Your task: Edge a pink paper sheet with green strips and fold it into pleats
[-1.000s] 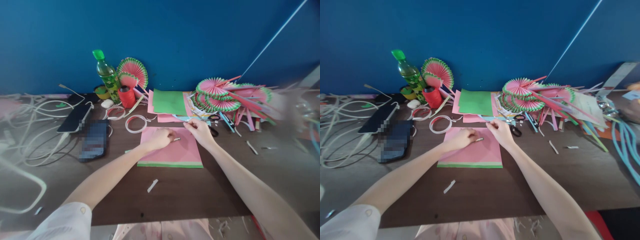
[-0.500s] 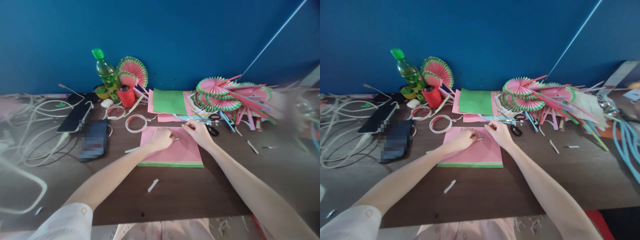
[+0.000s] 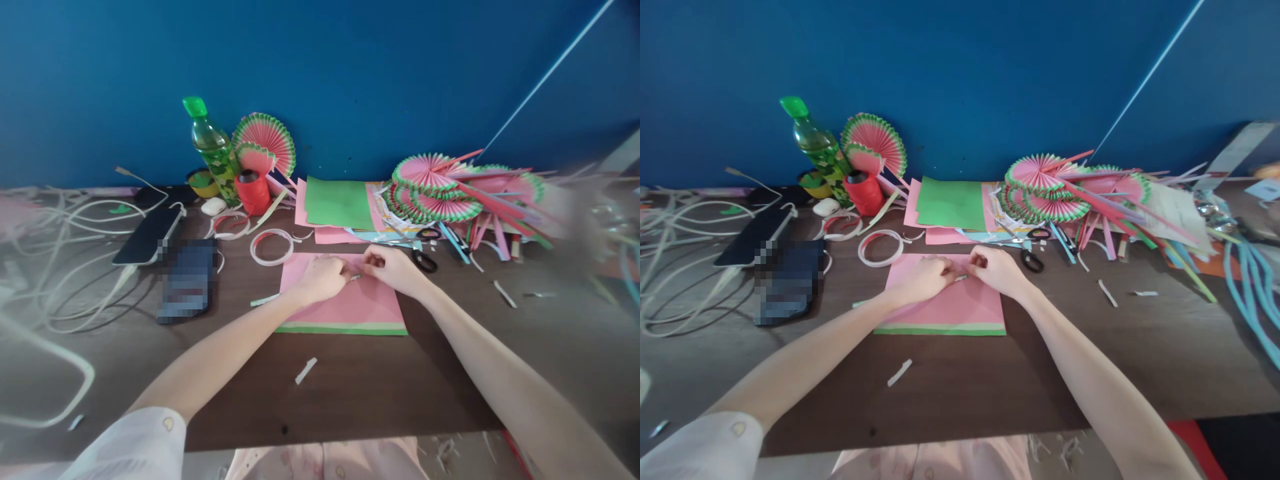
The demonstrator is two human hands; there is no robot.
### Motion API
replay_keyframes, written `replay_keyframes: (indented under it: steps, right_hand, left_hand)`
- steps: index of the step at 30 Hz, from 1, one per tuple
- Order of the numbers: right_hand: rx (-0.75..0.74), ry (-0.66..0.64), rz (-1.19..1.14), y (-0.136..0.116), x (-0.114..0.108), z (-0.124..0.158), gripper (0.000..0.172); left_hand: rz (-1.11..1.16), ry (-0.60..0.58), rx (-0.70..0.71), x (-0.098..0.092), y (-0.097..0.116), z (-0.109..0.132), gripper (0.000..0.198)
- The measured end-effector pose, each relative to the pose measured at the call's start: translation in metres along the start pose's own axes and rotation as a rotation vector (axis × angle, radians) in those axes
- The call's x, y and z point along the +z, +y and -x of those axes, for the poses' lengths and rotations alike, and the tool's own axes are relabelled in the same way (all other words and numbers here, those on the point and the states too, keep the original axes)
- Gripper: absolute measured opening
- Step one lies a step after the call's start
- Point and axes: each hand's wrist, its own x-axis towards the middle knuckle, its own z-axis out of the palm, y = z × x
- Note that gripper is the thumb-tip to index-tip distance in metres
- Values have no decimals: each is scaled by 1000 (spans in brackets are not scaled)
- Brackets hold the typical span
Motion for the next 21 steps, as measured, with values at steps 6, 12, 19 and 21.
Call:
replay_keyframes:
  steps: [6, 12, 19, 21]
  right_hand:
    - [5, -61, 102, -1, 1, 1, 16]
    - [6, -51, 150, -1, 3, 0, 16]
    - [25, -47, 142, -2, 3, 0, 13]
    - [24, -50, 100, 0, 3, 0, 11]
  left_hand:
    - [-4, -1, 5, 0, -1, 0, 25]
    - [40, -9, 47, 3, -7, -3, 23]
    - [103, -38, 73, 0, -10, -4, 19]
    - [132, -40, 89, -1, -12, -3, 17]
